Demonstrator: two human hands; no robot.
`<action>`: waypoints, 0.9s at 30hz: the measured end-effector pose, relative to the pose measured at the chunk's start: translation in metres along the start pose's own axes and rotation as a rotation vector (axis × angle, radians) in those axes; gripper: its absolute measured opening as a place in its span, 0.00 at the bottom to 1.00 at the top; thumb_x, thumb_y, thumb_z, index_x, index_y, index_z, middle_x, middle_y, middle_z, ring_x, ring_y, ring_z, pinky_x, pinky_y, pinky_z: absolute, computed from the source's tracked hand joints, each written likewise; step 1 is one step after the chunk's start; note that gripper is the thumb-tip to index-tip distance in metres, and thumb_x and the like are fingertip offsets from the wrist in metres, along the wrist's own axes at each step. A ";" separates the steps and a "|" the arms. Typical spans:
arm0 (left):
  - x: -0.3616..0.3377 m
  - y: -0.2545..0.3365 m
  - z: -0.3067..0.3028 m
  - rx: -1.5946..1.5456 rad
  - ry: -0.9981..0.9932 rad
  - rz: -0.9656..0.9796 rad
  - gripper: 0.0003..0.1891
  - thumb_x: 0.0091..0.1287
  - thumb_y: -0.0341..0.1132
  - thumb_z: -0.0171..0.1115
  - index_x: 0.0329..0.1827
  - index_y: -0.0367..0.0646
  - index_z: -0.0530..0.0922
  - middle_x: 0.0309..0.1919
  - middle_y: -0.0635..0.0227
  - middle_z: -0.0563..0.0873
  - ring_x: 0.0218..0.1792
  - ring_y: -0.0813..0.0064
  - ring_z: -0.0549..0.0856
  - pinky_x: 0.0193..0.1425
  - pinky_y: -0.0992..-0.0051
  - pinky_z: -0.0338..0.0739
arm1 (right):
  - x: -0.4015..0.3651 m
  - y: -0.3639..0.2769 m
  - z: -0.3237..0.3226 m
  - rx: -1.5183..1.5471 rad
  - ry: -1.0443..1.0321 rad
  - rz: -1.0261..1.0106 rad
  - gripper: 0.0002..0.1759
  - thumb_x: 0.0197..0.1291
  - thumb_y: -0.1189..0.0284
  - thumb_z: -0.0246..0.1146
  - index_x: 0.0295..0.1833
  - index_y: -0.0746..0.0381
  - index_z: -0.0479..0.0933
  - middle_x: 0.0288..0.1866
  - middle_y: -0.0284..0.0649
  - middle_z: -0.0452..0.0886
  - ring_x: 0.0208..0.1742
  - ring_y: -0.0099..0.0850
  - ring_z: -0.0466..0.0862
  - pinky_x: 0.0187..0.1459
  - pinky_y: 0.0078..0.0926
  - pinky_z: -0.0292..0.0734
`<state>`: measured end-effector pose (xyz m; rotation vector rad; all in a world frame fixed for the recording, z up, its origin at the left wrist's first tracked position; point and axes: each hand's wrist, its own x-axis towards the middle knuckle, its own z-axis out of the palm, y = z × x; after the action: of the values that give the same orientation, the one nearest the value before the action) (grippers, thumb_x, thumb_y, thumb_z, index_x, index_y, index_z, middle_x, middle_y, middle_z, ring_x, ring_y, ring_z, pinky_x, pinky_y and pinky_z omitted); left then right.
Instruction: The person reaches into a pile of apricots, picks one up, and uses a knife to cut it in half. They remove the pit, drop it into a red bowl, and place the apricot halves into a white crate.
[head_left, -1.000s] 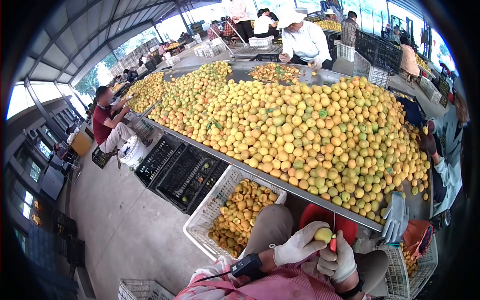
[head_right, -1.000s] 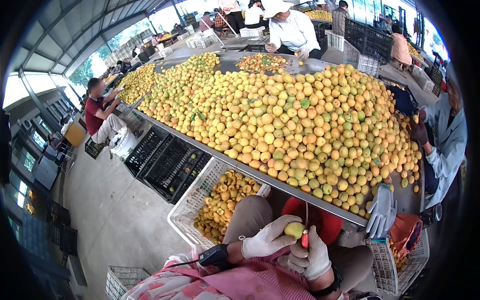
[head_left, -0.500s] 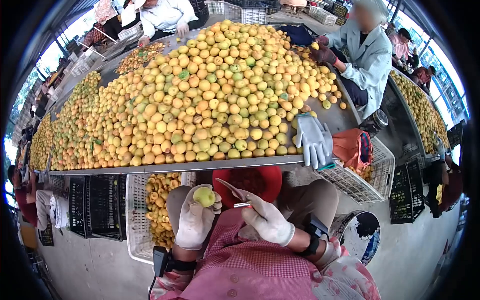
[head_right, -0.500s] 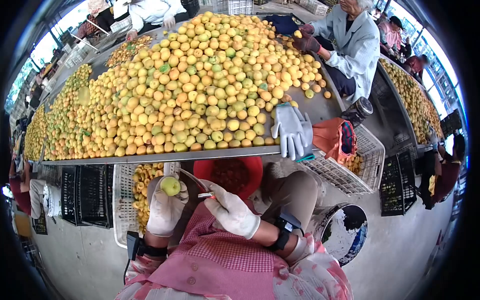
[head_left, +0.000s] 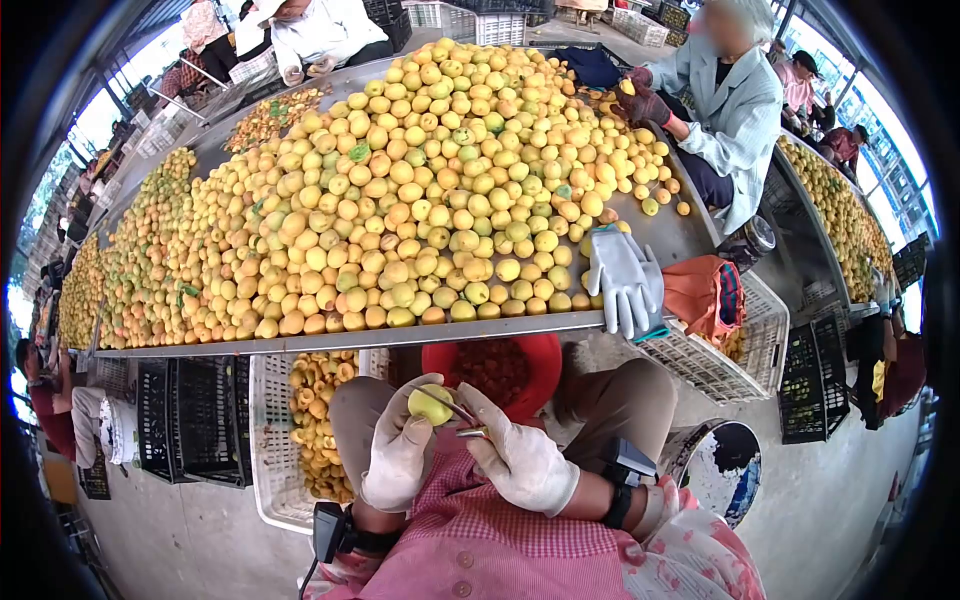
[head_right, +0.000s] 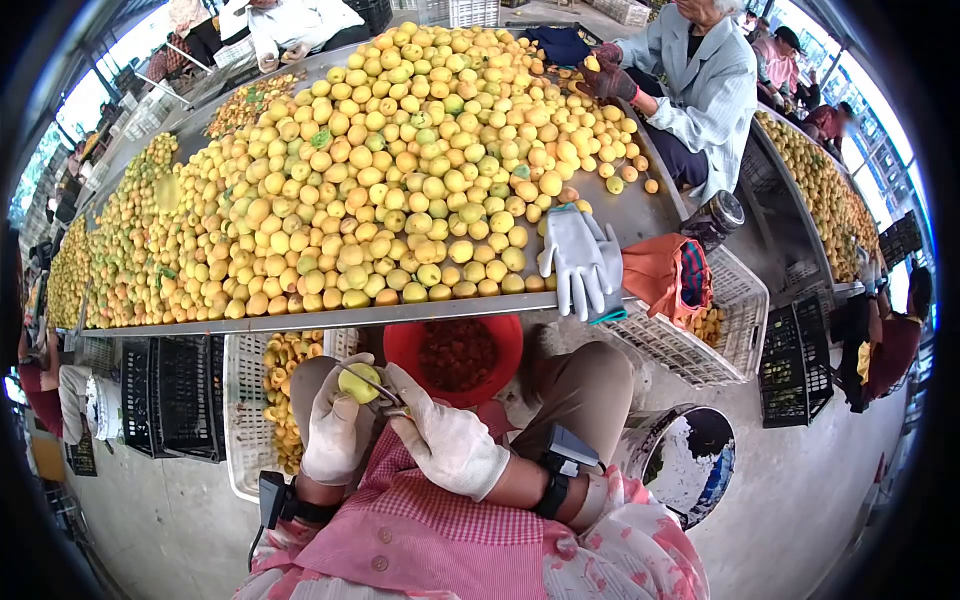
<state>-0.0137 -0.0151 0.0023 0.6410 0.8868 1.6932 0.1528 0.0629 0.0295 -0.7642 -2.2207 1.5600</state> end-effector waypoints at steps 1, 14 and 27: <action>0.000 0.001 0.000 0.029 -0.008 -0.002 0.33 0.70 0.43 0.66 0.70 0.33 0.65 0.54 0.67 0.82 0.55 0.77 0.80 0.64 0.76 0.72 | -0.001 -0.003 -0.002 -0.074 -0.015 0.042 0.36 0.71 0.65 0.55 0.79 0.63 0.50 0.47 0.59 0.83 0.39 0.54 0.85 0.40 0.47 0.82; -0.006 0.019 0.015 0.218 -0.082 -0.086 0.29 0.71 0.38 0.65 0.69 0.33 0.67 0.54 0.66 0.81 0.55 0.78 0.79 0.63 0.77 0.73 | -0.002 -0.005 -0.002 -0.389 0.104 -0.165 0.41 0.65 0.66 0.61 0.78 0.66 0.50 0.34 0.52 0.83 0.27 0.44 0.85 0.28 0.40 0.80; -0.003 0.036 0.027 0.834 -0.071 0.022 0.27 0.68 0.27 0.64 0.70 0.34 0.67 0.56 0.64 0.81 0.54 0.77 0.80 0.58 0.77 0.76 | 0.004 0.002 -0.008 -0.531 0.115 -0.180 0.43 0.62 0.65 0.64 0.78 0.66 0.52 0.31 0.46 0.83 0.28 0.42 0.85 0.28 0.37 0.79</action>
<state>-0.0120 -0.0173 0.0469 1.2494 1.5455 1.2618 0.1545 0.0714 0.0307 -0.7375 -2.5584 0.8238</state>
